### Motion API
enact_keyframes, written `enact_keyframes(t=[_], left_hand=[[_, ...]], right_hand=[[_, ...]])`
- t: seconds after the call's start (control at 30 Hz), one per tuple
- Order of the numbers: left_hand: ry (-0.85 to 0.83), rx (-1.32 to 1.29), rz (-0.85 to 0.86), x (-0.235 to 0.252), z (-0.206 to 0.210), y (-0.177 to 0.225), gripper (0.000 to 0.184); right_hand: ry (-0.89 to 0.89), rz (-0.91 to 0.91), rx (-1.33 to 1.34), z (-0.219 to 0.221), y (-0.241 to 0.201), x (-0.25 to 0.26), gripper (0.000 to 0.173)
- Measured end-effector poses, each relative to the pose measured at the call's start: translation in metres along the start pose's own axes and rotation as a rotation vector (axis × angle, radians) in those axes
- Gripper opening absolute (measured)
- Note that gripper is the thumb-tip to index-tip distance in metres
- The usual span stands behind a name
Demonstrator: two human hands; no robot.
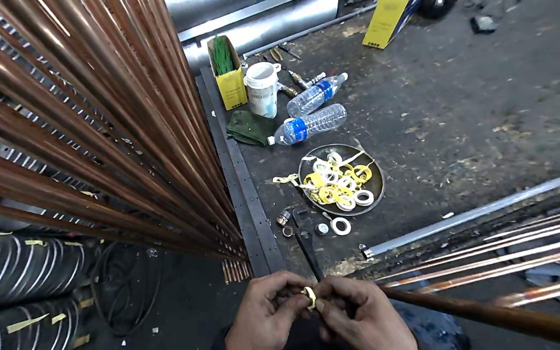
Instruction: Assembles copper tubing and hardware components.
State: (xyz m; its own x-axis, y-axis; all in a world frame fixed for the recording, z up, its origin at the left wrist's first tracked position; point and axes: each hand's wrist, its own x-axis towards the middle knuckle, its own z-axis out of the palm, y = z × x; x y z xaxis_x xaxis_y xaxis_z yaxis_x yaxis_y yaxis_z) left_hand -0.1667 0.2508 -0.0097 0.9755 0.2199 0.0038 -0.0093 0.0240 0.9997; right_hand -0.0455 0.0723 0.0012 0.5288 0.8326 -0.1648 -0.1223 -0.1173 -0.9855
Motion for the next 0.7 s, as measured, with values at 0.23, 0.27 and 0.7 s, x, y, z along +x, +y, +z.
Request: enact_keyframes(t=[0.23,0.27,0.7], left_hand=[[0.069,0.199,0.061,-0.007,-0.003,-0.008,0.013],[0.075,0.238,0.071,-0.008,-0.003,-0.008,0.013],[0.084,0.356,0.134,-0.011,0.003,-0.015,0.013]], right_hand=[[-0.025,0.086,-0.09,0.004,-0.004,0.0,0.013],[-0.013,0.09,-0.116,0.004,-0.004,0.001,0.011],[-0.036,-0.152,-0.33,0.0,0.018,0.006,0.007]])
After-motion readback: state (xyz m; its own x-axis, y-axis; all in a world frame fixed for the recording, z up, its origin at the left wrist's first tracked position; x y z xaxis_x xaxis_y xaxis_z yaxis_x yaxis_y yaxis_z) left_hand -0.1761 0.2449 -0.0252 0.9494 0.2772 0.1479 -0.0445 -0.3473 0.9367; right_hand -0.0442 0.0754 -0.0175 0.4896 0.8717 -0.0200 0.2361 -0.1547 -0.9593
